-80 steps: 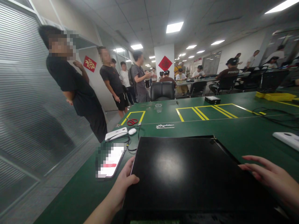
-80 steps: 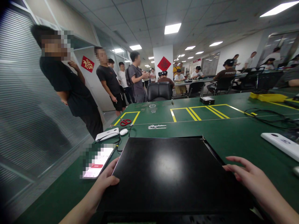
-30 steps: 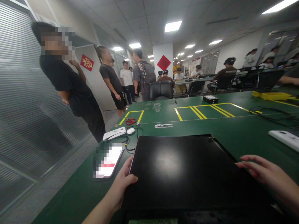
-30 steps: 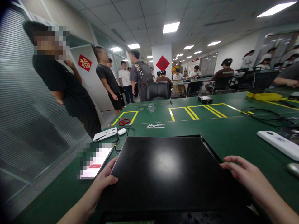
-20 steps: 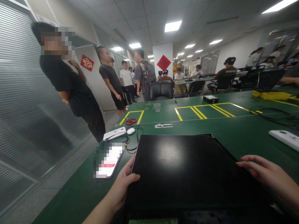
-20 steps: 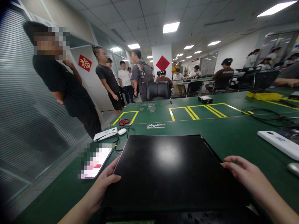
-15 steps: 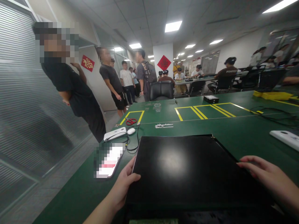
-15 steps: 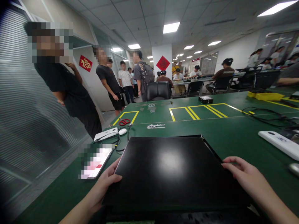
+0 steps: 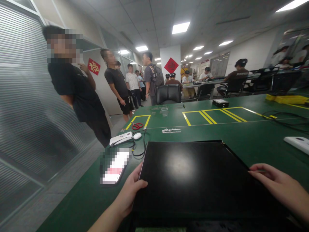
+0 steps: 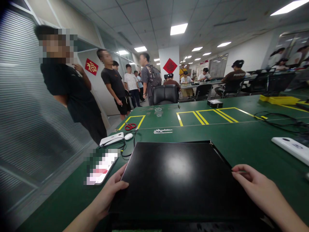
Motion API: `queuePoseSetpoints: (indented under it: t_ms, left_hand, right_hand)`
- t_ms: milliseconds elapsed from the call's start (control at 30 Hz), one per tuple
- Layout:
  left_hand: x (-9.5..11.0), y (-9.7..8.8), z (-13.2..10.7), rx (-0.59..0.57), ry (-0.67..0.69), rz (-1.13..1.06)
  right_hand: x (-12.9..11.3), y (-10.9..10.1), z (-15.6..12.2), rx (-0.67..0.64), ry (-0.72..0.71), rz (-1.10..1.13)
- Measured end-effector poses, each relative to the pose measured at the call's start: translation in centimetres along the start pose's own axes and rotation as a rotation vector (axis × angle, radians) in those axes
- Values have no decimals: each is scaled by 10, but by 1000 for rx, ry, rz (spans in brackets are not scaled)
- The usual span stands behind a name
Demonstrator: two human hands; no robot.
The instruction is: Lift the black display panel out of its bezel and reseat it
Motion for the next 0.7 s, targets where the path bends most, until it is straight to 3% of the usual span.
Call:
queuePoseSetpoints:
  t_ms: [133,533,700]
  left_hand:
    - [4,3,-4,20,-16,8]
    - [4,4,-5,17,-31,11]
    - [-5,-3,1,25,-21,5]
  right_hand:
    - [12,7,0,-66,111,78]
    - [-3,6,-8,-91,140,55]
    - [0,6,-6,-88,121,47]
Point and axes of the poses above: each hand's wrist, its own z-axis towards the middle knuckle, its own y-axis out of the palm, x = y × z, the point moved 9 cm from there along z, towards the middle knuckle, and after that the axes turned 14 degrees about z, right-handed, at the moved point
